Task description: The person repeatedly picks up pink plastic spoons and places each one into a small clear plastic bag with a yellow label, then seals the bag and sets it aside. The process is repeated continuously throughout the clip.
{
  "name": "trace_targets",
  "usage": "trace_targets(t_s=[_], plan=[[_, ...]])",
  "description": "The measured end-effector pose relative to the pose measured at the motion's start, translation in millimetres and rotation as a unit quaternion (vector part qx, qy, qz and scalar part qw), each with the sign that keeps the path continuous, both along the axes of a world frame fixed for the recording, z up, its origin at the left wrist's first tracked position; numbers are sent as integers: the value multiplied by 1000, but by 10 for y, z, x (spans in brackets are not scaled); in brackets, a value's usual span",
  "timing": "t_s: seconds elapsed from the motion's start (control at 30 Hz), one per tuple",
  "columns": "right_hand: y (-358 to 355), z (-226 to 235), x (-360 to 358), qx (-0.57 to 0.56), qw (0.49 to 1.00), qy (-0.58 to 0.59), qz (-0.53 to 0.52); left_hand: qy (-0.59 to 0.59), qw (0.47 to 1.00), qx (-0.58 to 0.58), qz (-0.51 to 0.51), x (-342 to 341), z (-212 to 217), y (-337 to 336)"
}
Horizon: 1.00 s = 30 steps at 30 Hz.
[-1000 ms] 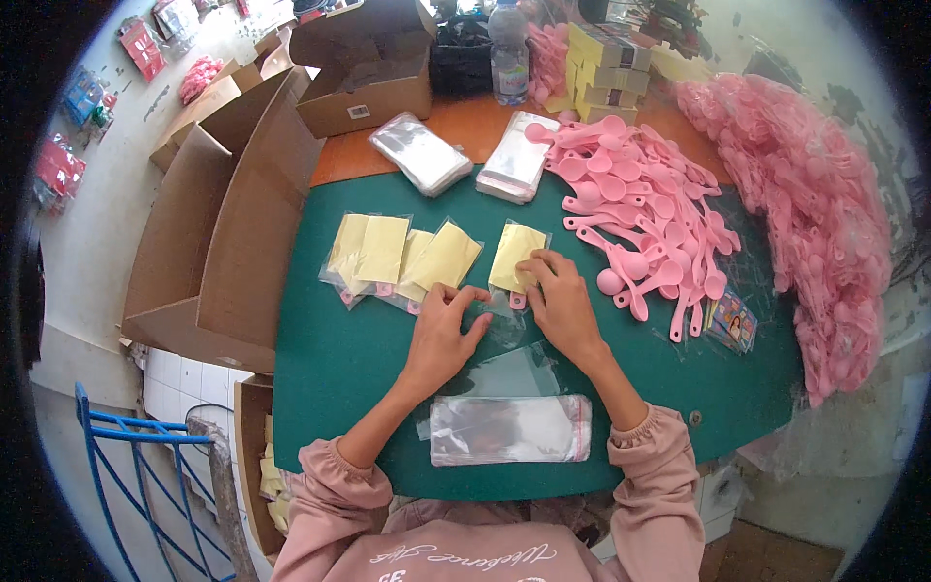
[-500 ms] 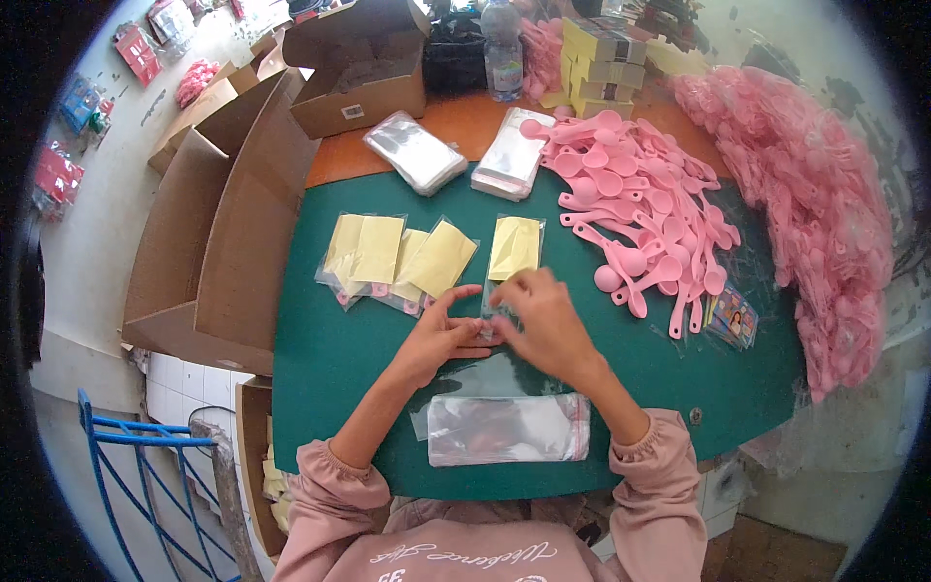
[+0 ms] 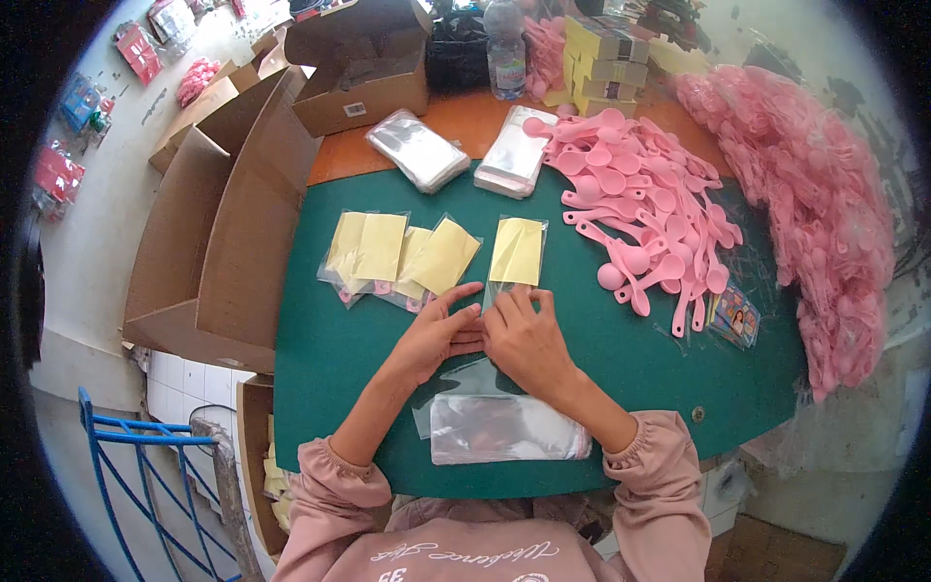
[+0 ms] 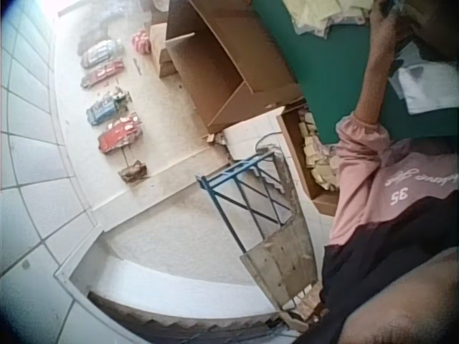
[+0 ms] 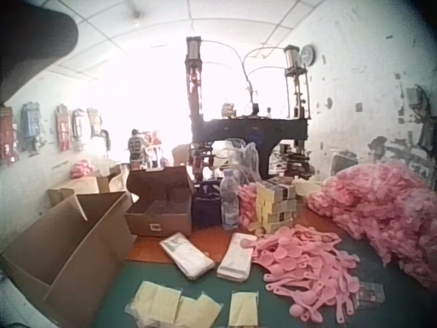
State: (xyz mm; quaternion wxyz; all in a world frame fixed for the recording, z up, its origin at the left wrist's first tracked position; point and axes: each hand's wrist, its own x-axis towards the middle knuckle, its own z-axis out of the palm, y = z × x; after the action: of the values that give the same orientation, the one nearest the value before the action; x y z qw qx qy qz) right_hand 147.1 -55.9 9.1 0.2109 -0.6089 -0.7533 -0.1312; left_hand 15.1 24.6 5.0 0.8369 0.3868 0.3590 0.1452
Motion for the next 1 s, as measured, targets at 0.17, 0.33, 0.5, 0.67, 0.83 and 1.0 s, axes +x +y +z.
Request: trace_targets(t_s=[0.17, 0.33, 0.5, 0.67, 0.83, 1.0], plan=[[-88, 87, 59, -63, 995, 58, 52, 44, 986, 158, 28, 78, -51, -94], [-201, 438, 733, -267, 878, 366, 156, 24, 991, 135, 8, -3, -27, -45], [-543, 775, 2553, -221, 889, 381, -127, -17, 989, 131, -68, 40, -36, -32], [-610, 508, 2056, 8, 961, 105, -256, 20, 983, 151, -107, 49, 7, -29], [-163, 258, 418, -157, 969, 189, -18, -5, 986, 135, -95, -17, 74, -47], [-101, 64, 498, -80, 986, 149, -2, -33, 979, 168, -113, -37, 139, 2]])
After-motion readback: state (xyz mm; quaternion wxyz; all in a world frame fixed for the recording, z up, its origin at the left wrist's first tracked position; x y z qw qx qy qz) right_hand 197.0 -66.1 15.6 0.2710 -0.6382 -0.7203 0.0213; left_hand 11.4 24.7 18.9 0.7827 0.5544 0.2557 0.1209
